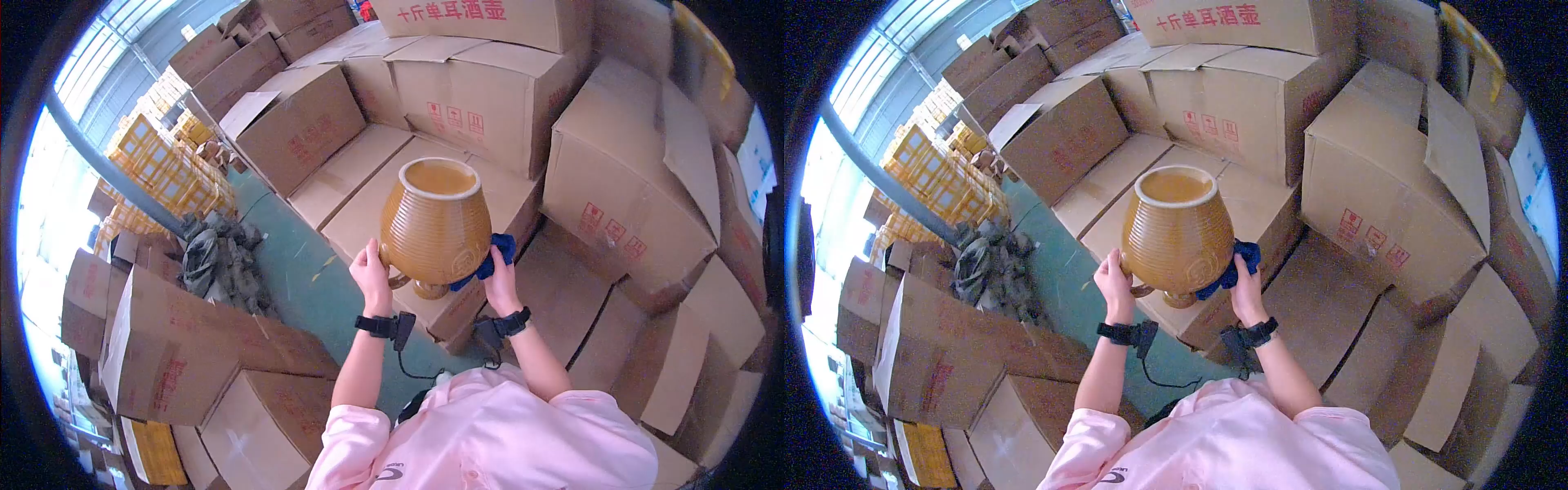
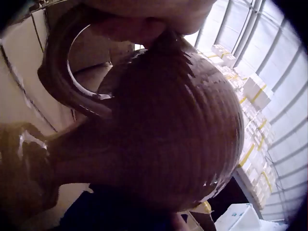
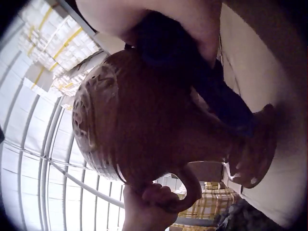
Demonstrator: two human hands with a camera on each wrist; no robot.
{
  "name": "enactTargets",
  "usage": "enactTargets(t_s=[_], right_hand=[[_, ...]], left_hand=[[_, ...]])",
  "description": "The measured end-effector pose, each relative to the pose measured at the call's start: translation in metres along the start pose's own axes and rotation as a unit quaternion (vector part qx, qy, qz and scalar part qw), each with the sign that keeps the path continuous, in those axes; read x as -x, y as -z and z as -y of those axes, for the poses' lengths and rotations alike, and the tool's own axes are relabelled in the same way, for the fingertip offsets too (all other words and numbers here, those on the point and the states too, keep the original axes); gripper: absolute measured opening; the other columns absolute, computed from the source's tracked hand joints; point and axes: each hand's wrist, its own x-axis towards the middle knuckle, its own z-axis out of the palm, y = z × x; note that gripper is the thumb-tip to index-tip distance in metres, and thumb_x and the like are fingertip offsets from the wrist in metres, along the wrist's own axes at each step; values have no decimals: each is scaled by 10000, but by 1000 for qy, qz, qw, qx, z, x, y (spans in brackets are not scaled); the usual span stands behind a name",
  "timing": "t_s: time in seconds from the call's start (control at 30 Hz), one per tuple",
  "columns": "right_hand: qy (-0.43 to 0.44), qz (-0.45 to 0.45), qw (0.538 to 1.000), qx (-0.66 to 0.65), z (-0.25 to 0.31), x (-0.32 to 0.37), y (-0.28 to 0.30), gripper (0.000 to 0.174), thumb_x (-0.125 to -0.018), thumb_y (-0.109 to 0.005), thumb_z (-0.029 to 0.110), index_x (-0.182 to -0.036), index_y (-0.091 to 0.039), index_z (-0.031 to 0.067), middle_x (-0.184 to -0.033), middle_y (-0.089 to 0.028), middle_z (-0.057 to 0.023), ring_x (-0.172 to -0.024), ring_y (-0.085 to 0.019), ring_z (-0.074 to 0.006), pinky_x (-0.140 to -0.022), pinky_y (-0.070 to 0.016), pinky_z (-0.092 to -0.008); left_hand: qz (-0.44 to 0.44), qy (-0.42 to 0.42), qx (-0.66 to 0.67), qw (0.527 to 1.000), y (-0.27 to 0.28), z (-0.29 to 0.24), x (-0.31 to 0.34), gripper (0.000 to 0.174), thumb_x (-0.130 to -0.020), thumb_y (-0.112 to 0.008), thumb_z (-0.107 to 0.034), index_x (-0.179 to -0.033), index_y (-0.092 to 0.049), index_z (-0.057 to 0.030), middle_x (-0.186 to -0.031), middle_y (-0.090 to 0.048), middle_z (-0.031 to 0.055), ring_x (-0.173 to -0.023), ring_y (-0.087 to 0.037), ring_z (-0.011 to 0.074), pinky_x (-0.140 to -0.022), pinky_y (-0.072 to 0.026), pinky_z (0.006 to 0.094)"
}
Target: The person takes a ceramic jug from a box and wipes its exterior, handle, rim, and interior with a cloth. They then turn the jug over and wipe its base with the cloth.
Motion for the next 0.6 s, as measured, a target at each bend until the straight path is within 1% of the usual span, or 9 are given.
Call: enactTargets(t_s=[0.1, 0.17, 0.2, 0.3, 0.37, 0.4, 0.5, 0.6], right_hand=[[2, -18, 1000, 15, -6, 0, 7, 192, -971, -460, 162, -1135, -535, 96, -1074, -586, -5, -1000, -563, -131, -864, -458, -288], [5, -11, 1000, 25, -4, 6, 1, 215, -966, -464, 151, -1161, -529, 90, -1108, -579, -11, -1028, -555, -139, -879, -454, -295], [8, -6, 999, 31, 0, 8, -3, 227, -964, -466, 146, -1175, -526, 87, -1125, -575, -14, -1043, -551, -142, -887, -452, -298], [15, 15, 998, 53, 3, 13, -12, 270, -957, -460, 121, -1218, -512, 77, -1182, -561, -25, -1074, -538, -146, -898, -447, -304], [22, 27, 997, 71, 3, 13, -15, 281, -949, -469, 110, -1222, -524, 69, -1186, -572, -28, -1072, -552, -147, -903, -452, -301], [24, 34, 996, 79, 3, 14, -18, 287, -946, -473, 104, -1224, -530, 65, -1188, -577, -30, -1071, -558, -148, -905, -454, -300], [26, 50, 991, 119, 8, 19, -23, 279, -942, -478, 105, -1208, -544, 55, -1184, -579, -30, -1067, -553, -138, -911, -443, -287], [30, 60, 981, 184, 10, 22, -23, 288, -944, -455, 104, -1225, -508, 71, -1206, -553, -24, -1093, -525, -132, -924, -425, -284]], left_hand=[[12, -12, -4, 1000, 6, 11, 0, 313, -924, -563, -211, -652, -573, -56, -588, -491, -57, -496, -377, 26, -434, -275, 219], [12, -27, 1, 1000, 15, 30, -7, 311, -923, -558, -205, -652, -569, -54, -599, -498, -57, -511, -391, 28, -438, -285, 220], [12, -14, 11, 1000, 16, 26, -4, 311, -926, -546, -200, -656, -560, -48, -613, -501, -58, -528, -403, 32, -442, -299, 222], [6, -31, 15, 999, 27, 37, -10, 299, -929, -534, -192, -678, -562, -32, -632, -518, -45, -534, -423, 36, -453, -330, 221], [-2, -54, 20, 998, 31, 46, -13, 310, -939, -503, -193, -688, -564, -22, -644, -525, -35, -548, -444, 44, -474, -363, 231], [-6, -66, 22, 998, 30, 42, -11, 316, -945, -488, -193, -694, -565, -17, -650, -528, -30, -554, -454, 48, -484, -379, 236], [23, -45, -12, 999, 38, 30, 3, 362, -961, -420, -205, -690, -551, -3, -653, -530, -13, -582, -479, 71, -533, -420, 259], [29, -126, -42, 991, 47, 42, 4, 416, -973, -356, -230, -682, -532, 8, -633, -514, -2, -598, -487, 89, -548, -417, 275]])
